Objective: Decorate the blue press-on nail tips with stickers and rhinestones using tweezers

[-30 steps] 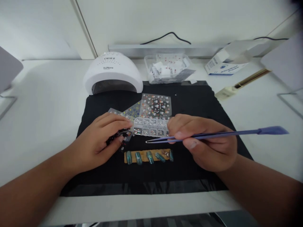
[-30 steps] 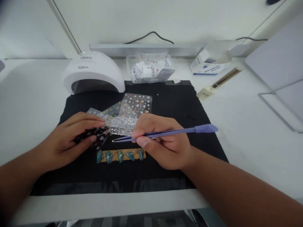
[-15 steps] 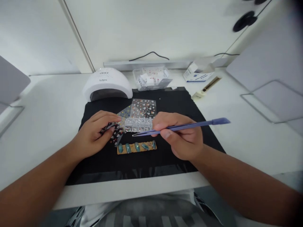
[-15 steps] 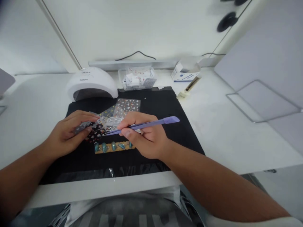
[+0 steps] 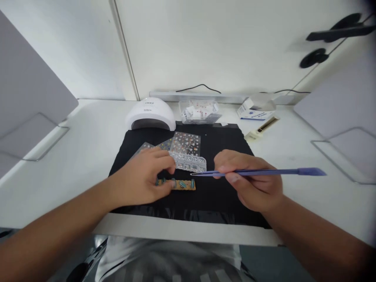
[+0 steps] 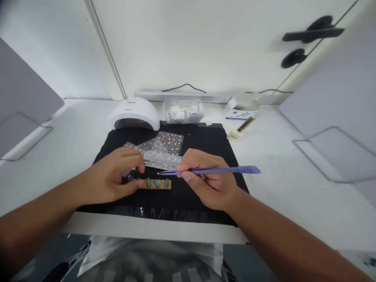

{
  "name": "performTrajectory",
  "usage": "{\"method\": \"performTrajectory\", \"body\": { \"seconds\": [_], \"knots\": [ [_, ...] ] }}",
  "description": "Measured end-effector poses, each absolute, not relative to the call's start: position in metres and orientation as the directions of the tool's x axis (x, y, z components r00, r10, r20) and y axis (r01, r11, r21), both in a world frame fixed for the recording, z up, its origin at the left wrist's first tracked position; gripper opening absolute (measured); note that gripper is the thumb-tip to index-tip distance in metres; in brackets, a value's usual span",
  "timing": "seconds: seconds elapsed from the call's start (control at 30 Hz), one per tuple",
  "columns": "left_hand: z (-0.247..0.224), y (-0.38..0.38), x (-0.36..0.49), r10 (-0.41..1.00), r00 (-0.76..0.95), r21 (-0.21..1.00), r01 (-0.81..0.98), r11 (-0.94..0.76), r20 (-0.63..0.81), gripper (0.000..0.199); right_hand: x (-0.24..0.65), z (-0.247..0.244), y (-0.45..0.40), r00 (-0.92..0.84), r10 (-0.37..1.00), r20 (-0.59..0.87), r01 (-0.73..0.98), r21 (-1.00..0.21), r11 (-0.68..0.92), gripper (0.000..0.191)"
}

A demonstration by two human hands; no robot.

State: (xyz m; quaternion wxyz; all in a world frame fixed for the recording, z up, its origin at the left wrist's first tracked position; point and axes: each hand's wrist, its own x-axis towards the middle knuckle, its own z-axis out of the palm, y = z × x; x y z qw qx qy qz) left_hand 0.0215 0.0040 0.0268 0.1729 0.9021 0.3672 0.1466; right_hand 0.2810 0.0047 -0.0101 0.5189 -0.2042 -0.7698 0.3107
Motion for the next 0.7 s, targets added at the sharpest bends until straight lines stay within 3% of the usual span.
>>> {"method": "performTrajectory", "body": {
  "seconds": [0.13,0.3,0.7],
  "knots": [
    [0.013,0.0,0.039,0.741,0.671,0.384,0.676,-0.629,0.031,0.017,0.285,-0.021,0.011,-0.384,0.663,0.643,-0.059,-0.734,0.677,0.023],
    [0.002,0.002,0.045,0.731,0.682,0.344,0.682,-0.645,0.019,0.022,0.289,-0.025,0.012,-0.435,0.668,0.604,-0.038,-0.754,0.656,0.024],
    [-0.009,-0.004,0.052,0.705,0.687,0.283,0.651,-0.704,0.173,0.014,0.285,-0.023,0.011,-0.489,0.616,0.617,-0.026,-0.716,0.697,0.024]
  ]
}}
